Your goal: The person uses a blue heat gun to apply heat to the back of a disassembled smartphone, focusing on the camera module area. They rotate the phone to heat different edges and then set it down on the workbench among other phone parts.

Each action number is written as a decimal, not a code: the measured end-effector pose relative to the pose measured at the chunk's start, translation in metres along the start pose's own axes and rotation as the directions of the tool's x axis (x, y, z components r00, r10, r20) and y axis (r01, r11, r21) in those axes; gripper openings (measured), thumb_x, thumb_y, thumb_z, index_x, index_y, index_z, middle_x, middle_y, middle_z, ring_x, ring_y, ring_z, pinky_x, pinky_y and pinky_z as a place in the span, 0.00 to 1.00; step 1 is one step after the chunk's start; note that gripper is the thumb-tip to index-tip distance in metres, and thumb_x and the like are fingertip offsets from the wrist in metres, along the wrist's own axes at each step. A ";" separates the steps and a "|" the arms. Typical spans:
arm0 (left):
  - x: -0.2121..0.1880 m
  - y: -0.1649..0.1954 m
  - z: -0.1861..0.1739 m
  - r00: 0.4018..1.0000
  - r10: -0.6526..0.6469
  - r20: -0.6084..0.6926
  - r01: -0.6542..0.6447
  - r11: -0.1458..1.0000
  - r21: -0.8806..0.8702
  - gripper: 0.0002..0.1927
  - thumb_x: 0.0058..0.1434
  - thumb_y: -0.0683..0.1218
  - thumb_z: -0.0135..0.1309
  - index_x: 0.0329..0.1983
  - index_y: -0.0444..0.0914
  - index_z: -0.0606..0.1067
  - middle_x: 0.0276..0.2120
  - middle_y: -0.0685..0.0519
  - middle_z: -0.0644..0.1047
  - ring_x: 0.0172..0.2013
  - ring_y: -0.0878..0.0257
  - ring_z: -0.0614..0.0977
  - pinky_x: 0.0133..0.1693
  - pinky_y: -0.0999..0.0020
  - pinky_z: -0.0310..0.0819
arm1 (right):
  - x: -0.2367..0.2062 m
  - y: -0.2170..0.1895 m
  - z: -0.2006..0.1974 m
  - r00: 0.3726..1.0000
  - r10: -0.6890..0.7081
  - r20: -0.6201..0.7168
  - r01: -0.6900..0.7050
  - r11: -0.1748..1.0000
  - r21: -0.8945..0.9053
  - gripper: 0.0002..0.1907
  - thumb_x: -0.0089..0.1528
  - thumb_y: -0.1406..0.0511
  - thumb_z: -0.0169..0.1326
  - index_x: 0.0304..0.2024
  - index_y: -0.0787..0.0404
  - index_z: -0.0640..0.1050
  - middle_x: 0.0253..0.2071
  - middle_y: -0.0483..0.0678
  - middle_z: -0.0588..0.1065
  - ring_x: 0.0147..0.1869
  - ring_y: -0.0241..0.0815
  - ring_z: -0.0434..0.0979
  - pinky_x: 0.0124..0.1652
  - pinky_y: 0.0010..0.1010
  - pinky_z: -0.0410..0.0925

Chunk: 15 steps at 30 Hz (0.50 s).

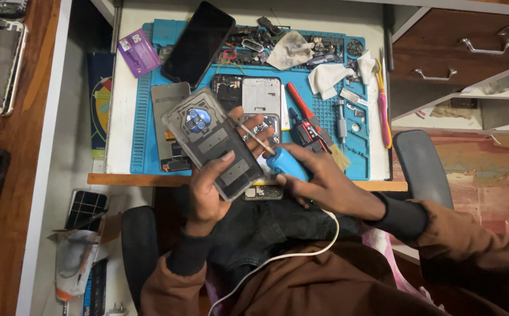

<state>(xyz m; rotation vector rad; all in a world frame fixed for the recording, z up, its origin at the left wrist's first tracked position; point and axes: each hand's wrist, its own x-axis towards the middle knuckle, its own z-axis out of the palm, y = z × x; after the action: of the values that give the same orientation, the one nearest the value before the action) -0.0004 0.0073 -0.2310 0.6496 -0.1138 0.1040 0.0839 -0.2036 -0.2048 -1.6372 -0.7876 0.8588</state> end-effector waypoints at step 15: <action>0.001 0.002 0.001 0.999 0.036 -0.027 -0.034 0.996 0.079 0.41 0.61 0.40 0.43 0.78 0.30 0.46 0.74 0.33 0.58 0.75 0.41 0.60 0.76 0.48 0.52 | 0.003 -0.011 0.000 0.995 0.098 0.018 -0.092 0.973 -0.212 0.29 0.65 0.62 0.54 0.67 0.61 0.67 0.19 0.44 0.74 0.19 0.31 0.75 0.23 0.24 0.68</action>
<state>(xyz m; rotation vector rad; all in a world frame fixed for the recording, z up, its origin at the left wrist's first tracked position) 0.0004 0.0084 -0.2286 0.7240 -0.0937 0.1522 0.0843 -0.1988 -0.1946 -1.8656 -0.8488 0.8912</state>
